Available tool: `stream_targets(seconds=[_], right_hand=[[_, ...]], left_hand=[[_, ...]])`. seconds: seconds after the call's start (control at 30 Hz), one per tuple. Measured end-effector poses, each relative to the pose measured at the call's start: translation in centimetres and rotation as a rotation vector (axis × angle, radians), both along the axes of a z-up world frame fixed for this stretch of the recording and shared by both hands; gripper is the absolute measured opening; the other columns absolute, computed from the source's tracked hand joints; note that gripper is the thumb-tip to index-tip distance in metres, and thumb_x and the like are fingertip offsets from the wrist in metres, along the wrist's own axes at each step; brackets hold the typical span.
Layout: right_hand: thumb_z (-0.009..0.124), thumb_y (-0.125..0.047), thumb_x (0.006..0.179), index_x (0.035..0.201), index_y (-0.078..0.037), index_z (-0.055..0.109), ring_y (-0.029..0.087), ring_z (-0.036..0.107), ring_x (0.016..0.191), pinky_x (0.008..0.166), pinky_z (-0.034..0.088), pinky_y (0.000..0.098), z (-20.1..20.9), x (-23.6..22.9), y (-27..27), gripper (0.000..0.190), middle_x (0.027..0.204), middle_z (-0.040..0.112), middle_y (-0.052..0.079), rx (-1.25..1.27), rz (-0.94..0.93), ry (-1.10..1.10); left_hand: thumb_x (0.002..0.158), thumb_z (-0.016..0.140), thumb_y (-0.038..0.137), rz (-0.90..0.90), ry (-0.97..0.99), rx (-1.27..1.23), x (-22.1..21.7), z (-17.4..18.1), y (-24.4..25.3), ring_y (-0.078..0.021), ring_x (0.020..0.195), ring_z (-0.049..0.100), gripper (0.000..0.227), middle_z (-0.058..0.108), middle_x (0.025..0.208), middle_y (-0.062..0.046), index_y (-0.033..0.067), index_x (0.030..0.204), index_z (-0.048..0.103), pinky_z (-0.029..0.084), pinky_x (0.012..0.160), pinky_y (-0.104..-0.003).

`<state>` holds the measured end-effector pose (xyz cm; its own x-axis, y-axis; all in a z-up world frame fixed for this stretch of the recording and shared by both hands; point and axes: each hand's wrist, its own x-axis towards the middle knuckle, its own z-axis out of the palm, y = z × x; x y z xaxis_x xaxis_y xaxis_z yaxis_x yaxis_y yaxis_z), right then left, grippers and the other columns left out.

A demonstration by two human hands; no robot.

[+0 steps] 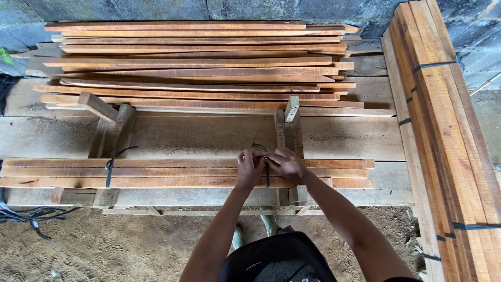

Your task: Organizing and bundling wooden stakes using plastic ties at a workbench.

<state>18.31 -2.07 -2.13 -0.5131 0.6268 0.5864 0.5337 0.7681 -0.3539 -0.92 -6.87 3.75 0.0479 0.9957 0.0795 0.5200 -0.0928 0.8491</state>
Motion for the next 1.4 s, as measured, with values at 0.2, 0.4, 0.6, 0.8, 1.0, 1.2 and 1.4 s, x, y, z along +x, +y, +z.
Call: stream_targets(seconds=[0.2,0.4,0.6,0.8,1.0,1.2,1.4], right_hand=[[0.069,-0.011,0.094,0.093,-0.010,0.068,0.024,0.051,0.059,0.055,0.046,0.0351,3.2,-0.4,-0.8,0.002,0.075,0.047,0.004,-0.079,-0.031,-0.032],[0.063,-0.008,0.099,0.103,-0.003,0.073,0.033,0.064,0.071,0.065,0.051,0.0449,4.9,-0.7,-0.9,0.012,0.076,0.062,0.014,-0.755,-0.032,0.198],[0.066,-0.027,0.092,0.111,-0.005,0.078,0.034,0.066,0.107,0.091,0.044,0.0466,3.7,-0.3,3.4,0.031,0.112,0.073,0.018,-1.366,-0.166,-0.049],[0.069,-0.025,0.092,0.108,-0.004,0.079,0.028,0.063,0.097,0.090,0.044,0.0403,6.2,-0.7,1.9,0.028,0.100,0.072,0.013,-1.361,-0.177,0.113],[0.073,-0.030,0.089,0.095,-0.010,0.081,0.023,0.063,0.088,0.083,0.044,0.0367,5.9,-0.8,1.6,0.022,0.088,0.072,0.008,-1.312,-0.199,0.212],[0.070,-0.027,0.091,0.089,-0.012,0.079,0.021,0.059,0.077,0.073,0.043,0.0352,5.7,-0.6,1.8,0.017,0.081,0.068,0.007,-1.355,-0.177,0.243],[0.072,-0.027,0.091,0.089,-0.010,0.077,0.019,0.056,0.073,0.069,0.042,0.0336,5.5,-0.2,2.0,0.017,0.078,0.064,0.006,-1.336,-0.148,0.235]], left_hand=[[0.096,0.069,0.021,-0.008,0.141,0.292,0.3,-4.5,0.5,-0.0254,0.089,0.072,0.030,0.068,0.073,-0.015,0.0142,0.095,0.041,0.037,0.114,-0.037],[0.098,0.068,0.016,-0.015,0.244,0.352,0.7,-2.0,0.1,-0.0313,0.082,0.069,0.028,0.059,0.071,-0.014,0.0101,0.087,0.043,0.045,0.106,-0.040],[0.098,0.063,0.011,-0.089,0.355,0.440,-0.1,-5.8,1.2,-0.0324,0.088,0.072,0.020,0.063,0.079,-0.015,0.0065,0.083,0.052,0.048,0.103,-0.042],[0.086,0.073,0.015,0.049,0.091,0.431,0.0,-4.1,0.7,-0.0273,0.095,0.072,0.010,0.073,0.089,-0.004,0.0172,0.095,0.069,0.049,0.110,-0.047],[0.081,0.083,0.034,0.058,0.226,0.518,0.6,-6.1,0.6,-0.0264,0.092,0.072,0.027,0.074,0.093,-0.006,0.0163,0.099,0.074,0.051,0.108,-0.047],[0.092,0.076,0.026,0.026,0.258,0.500,0.6,-4.6,0.6,-0.0249,0.091,0.072,0.015,0.073,0.091,-0.007,0.0127,0.097,0.072,0.051,0.107,-0.047],[0.094,0.070,0.019,0.018,0.317,0.504,0.7,-5.0,0.8,-0.0253,0.091,0.070,0.008,0.068,0.089,-0.006,0.0126,0.094,0.066,0.053,0.103,-0.045]])
